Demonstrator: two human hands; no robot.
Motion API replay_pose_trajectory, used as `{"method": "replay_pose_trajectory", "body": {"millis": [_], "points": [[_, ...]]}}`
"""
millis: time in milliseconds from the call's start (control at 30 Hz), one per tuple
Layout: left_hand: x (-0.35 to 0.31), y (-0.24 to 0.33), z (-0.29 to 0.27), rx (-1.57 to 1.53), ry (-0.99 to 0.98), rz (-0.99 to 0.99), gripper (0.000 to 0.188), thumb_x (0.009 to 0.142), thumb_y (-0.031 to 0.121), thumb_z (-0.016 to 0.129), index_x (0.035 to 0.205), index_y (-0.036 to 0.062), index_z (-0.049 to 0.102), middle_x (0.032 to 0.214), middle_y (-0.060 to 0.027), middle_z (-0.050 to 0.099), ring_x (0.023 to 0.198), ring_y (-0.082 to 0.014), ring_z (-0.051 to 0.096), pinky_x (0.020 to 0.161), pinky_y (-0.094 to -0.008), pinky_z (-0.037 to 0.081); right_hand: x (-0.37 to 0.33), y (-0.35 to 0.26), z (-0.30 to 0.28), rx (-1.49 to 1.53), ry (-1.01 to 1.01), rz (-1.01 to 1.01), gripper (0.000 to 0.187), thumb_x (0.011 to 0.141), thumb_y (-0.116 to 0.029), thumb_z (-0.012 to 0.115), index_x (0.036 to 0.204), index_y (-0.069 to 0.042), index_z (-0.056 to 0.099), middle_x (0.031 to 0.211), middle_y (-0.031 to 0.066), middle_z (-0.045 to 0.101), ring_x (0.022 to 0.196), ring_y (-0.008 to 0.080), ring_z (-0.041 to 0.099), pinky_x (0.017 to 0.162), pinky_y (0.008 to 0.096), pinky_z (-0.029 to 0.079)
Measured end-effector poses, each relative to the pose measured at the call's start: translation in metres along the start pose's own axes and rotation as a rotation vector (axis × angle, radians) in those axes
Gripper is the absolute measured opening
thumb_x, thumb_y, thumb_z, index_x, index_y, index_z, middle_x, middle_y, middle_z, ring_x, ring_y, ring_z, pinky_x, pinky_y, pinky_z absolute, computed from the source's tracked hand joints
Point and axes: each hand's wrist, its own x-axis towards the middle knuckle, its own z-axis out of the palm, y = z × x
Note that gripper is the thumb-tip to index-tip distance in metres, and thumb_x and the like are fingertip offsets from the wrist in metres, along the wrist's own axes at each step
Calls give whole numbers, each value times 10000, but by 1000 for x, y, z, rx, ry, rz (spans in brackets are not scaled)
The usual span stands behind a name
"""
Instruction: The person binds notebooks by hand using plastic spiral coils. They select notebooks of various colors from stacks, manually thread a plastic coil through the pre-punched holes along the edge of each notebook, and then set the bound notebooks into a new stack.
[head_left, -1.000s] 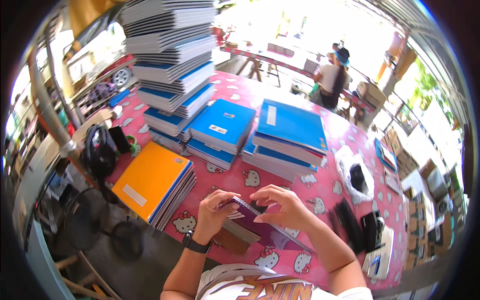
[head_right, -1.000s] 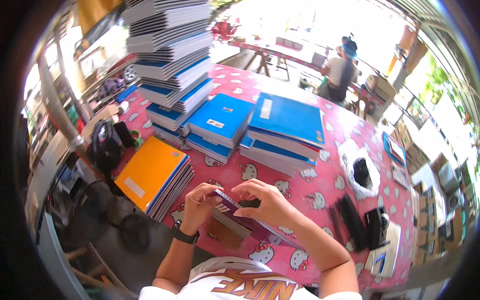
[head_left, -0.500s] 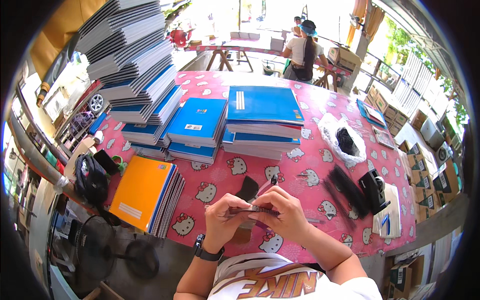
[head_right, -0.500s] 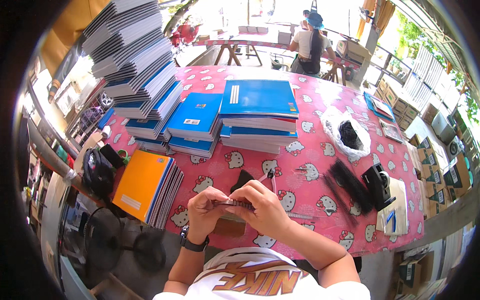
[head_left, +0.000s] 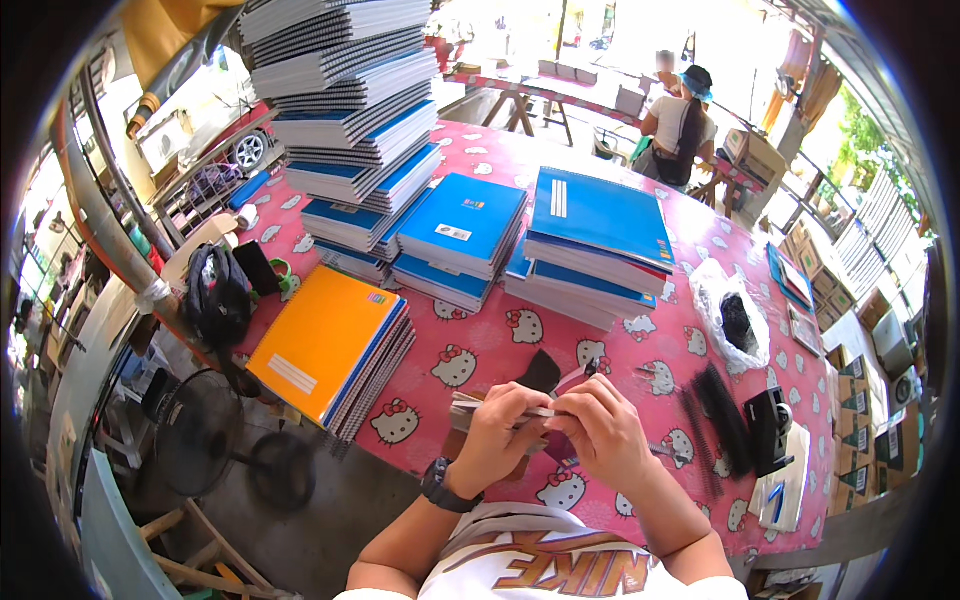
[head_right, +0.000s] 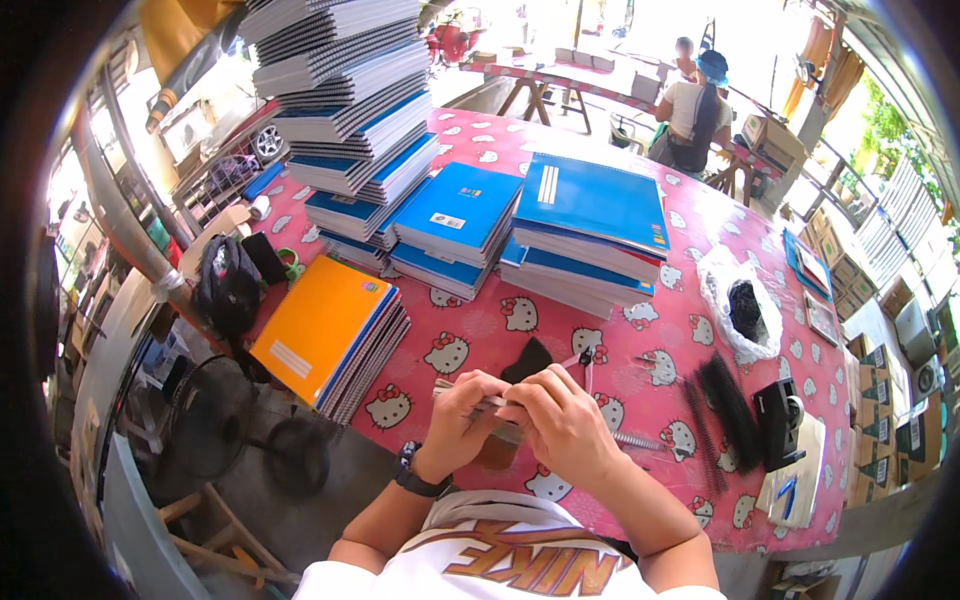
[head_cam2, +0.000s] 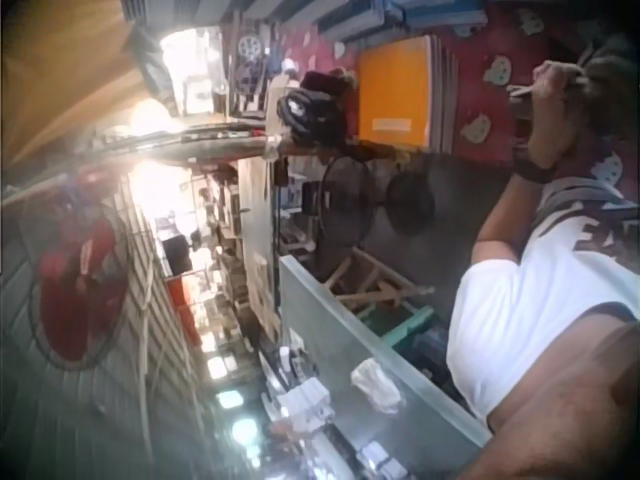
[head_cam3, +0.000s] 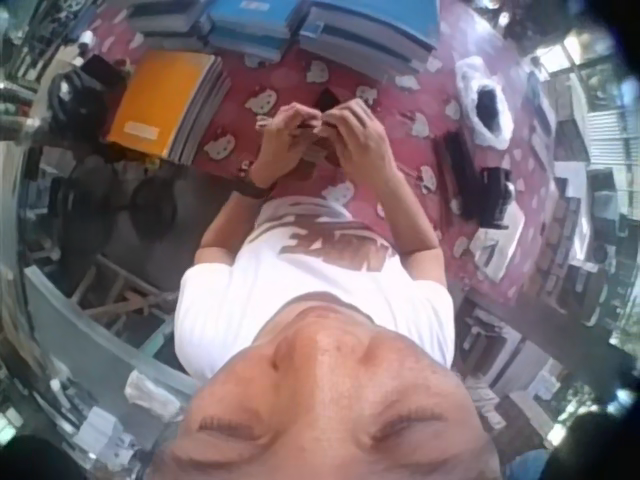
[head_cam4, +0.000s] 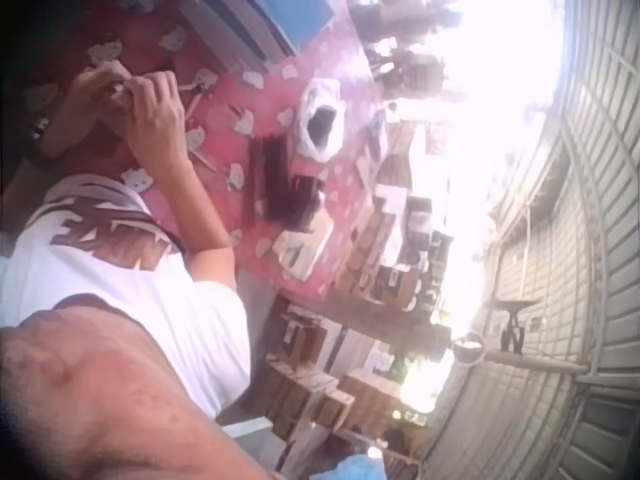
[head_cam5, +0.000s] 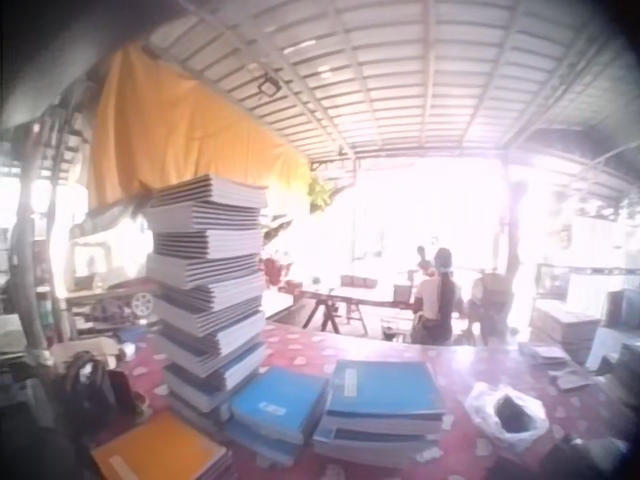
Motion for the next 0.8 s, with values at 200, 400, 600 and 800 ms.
{"method": "replay_pose_trajectory", "body": {"millis": [200,400,600,800], "points": [[-9,-11,-45,280,514,1,108,884,93,521,918,-8,543,828,-143,546,750,-278,521,690,-387,404,12,-1,-27,-19,-20,19,865,711,-443,719,1336,23,346,1306,190,445,1205,346,415,975,432,369],[85,45,-224,873,764,114,471,947,350,414,731,-21,609,644,-189,599,570,-303,567,531,-397,387,-37,60,-57,16,426,414,377,815,-236,681,1129,-50,591,1107,98,612,953,200,587,782,321,467],[134,-79,-213,1108,-116,-157,423,877,461,510,790,79,668,796,-133,655,737,-323,611,634,-453,442,-38,61,-21,103,128,469,259,776,-87,677,1025,-35,626,999,123,631,907,248,611,770,332,481],[75,-186,-193,1130,-199,-422,613,878,629,344,1259,188,535,1378,-67,436,1344,-254,283,1092,-562,116,-54,66,-22,104,85,500,243,776,-134,687,985,-22,635,954,131,638,896,283,606,798,347,475]]}}
